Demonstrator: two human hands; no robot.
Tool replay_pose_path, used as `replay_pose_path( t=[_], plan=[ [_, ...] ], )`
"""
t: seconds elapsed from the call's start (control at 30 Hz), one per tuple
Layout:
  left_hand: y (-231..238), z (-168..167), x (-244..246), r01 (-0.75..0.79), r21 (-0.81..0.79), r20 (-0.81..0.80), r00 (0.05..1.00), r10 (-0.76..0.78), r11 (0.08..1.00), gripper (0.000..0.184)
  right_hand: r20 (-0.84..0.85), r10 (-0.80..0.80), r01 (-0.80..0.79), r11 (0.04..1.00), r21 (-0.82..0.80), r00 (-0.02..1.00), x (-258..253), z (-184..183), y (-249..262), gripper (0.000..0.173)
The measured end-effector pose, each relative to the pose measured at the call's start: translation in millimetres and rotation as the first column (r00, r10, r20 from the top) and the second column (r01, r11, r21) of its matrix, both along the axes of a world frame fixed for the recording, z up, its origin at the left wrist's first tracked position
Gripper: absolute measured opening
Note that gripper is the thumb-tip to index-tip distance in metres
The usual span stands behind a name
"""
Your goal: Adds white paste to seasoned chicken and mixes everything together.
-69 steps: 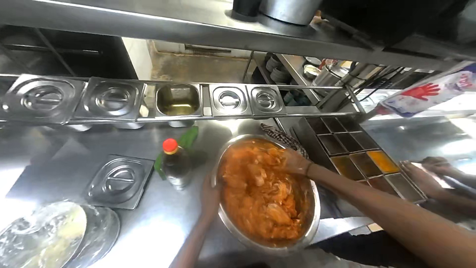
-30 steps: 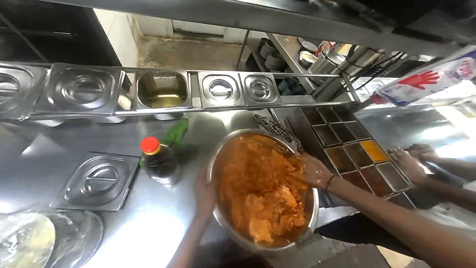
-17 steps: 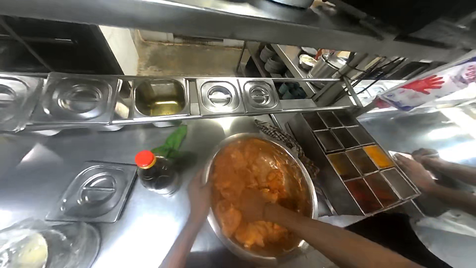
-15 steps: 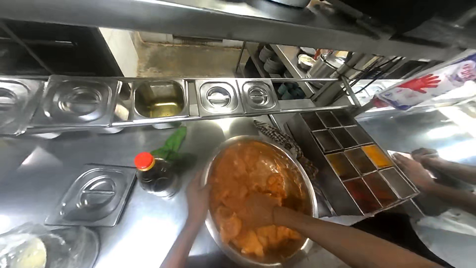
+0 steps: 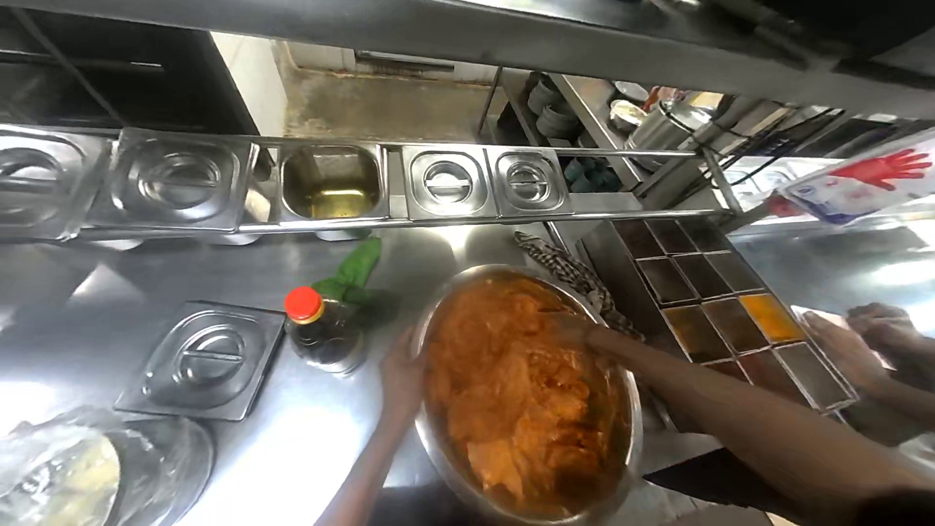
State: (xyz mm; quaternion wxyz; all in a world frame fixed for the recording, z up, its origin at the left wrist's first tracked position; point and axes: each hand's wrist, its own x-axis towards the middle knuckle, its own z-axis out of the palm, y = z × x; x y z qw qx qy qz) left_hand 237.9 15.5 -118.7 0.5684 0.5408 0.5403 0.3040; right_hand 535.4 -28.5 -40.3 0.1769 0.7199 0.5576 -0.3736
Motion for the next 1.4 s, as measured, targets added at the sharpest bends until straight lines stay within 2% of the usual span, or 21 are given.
replay_pose_path(
  t=[0.1, 0.17, 0.2, 0.27, 0.4, 0.5, 0.57, 0.67, 0.77, 0.87, 0.93, 1.0, 1.03, 1.1, 1.2, 1.3, 1.37, 1.4],
  plan=[
    [6.0, 1.7, 9.7, -0.078, 0.0, 0.014, 0.997, 0.078, 0.997, 0.038, -0.025, -0.024, 0.024, 1.0, 0.015, 0.999, -65.8, -20.2, 34.2, 0.041],
    [8.0, 4.2, 15.4, -0.094, -0.003, 0.021, 0.995, 0.094, 0.996, 0.039, -0.095, 0.018, -0.018, 1.0, 0.003, 0.995, -91.4, -30.6, 17.1, 0.048],
    [13.5, 5.5, 14.0, -0.107, 0.01, 0.022, 0.994, 0.106, 0.994, 0.038, -0.099, 0.059, -0.064, 0.997, -0.039, 0.993, -99.1, -23.1, 9.9, 0.054],
    [11.2, 4.0, 6.8, -0.105, 0.022, 0.02, 0.994, 0.105, 0.994, 0.037, -0.07, 0.153, -0.16, 0.982, -0.102, 0.986, -101.3, -7.4, -21.8, 0.054],
    [8.8, 0.6, 10.1, -0.098, 0.016, 0.067, 0.993, 0.096, 0.995, 0.039, 0.052, 0.296, -0.294, 0.954, -0.057, 0.954, -60.3, -5.1, -60.3, 0.051],
    [7.8, -2.3, 11.1, -0.083, 0.015, 0.051, 0.995, 0.082, 0.996, 0.041, 0.101, 0.215, -0.211, 0.976, -0.051, 0.971, -41.6, 21.2, -65.5, 0.045],
    [8.7, -2.9, 10.6, -0.074, 0.018, 0.048, 0.996, 0.074, 0.997, 0.043, 0.104, 0.086, -0.087, 0.996, -0.001, 0.991, -33.3, 30.9, -71.9, 0.049],
    [7.3, -1.8, 9.6, -0.069, 0.021, 0.083, 0.994, 0.067, 0.997, 0.043, 0.061, -0.121, 0.112, 0.984, 0.136, 0.991, -29.5, 29.8, -82.2, 0.059],
    [9.6, -2.8, 9.2, -0.049, 0.036, 0.088, 0.995, 0.046, 0.998, 0.044, 0.014, -0.162, 0.15, 0.942, 0.301, 0.987, -29.5, 39.4, -83.3, 0.056],
    [10.3, -4.8, 7.1, -0.025, 0.041, 0.065, 0.998, 0.022, 0.999, 0.042, -0.049, -0.111, 0.119, 0.823, 0.555, 0.993, -25.1, 60.9, -83.8, 0.038],
    [10.8, -7.0, 5.9, -0.008, 0.057, 0.057, 0.998, 0.005, 0.998, 0.043, -0.097, -0.002, 0.078, 0.612, 0.787, 0.995, -21.4, 86.3, -83.7, 0.023],
    [9.4, -6.8, 5.1, -0.001, 0.069, 0.054, 0.999, -0.003, 0.998, 0.044, -0.092, 0.127, 0.028, 0.432, 0.901, 0.988, -18.0, 124.1, -81.2, 0.015],
    [9.0, -7.2, 5.0, -0.004, 0.071, 0.055, 0.998, 0.0, 0.997, 0.045, -0.09, 0.162, 0.018, 0.403, 0.915, 0.983, -19.0, 148.1, -81.0, 0.013],
    [9.0, -8.1, 3.9, 0.007, 0.07, 0.057, 0.998, -0.011, 0.997, 0.047, -0.154, 0.165, 0.074, 0.411, 0.909, 0.974, -24.6, 194.4, -84.1, 0.013],
    [10.3, -10.3, 3.0, 0.014, 0.052, 0.091, 0.996, -0.019, 0.999, 0.05, -0.273, 0.191, 0.197, 0.34, 0.92, 0.943, -35.5, 228.8, -92.5, 0.014],
    [11.8, -11.5, 2.1, 0.03, 0.044, 0.12, 0.992, -0.035, 0.999, 0.05, -0.408, 0.163, 0.352, 0.29, 0.89, 0.898, -48.5, 205.7, -100.4, 0.014],
    [12.4, -11.5, 2.3, 0.043, 0.05, 0.114, 0.992, -0.048, 0.998, 0.052, -0.439, 0.05, 0.409, 0.281, 0.868, 0.897, -55.5, 153.7, -99.2, 0.014],
    [13.0, -11.5, 2.5, 0.04, 0.046, 0.114, 0.992, -0.045, 0.998, 0.053, -0.377, -0.048, 0.373, 0.303, 0.877, 0.925, -58.9, 119.4, -97.4, 0.016]
  ],
)
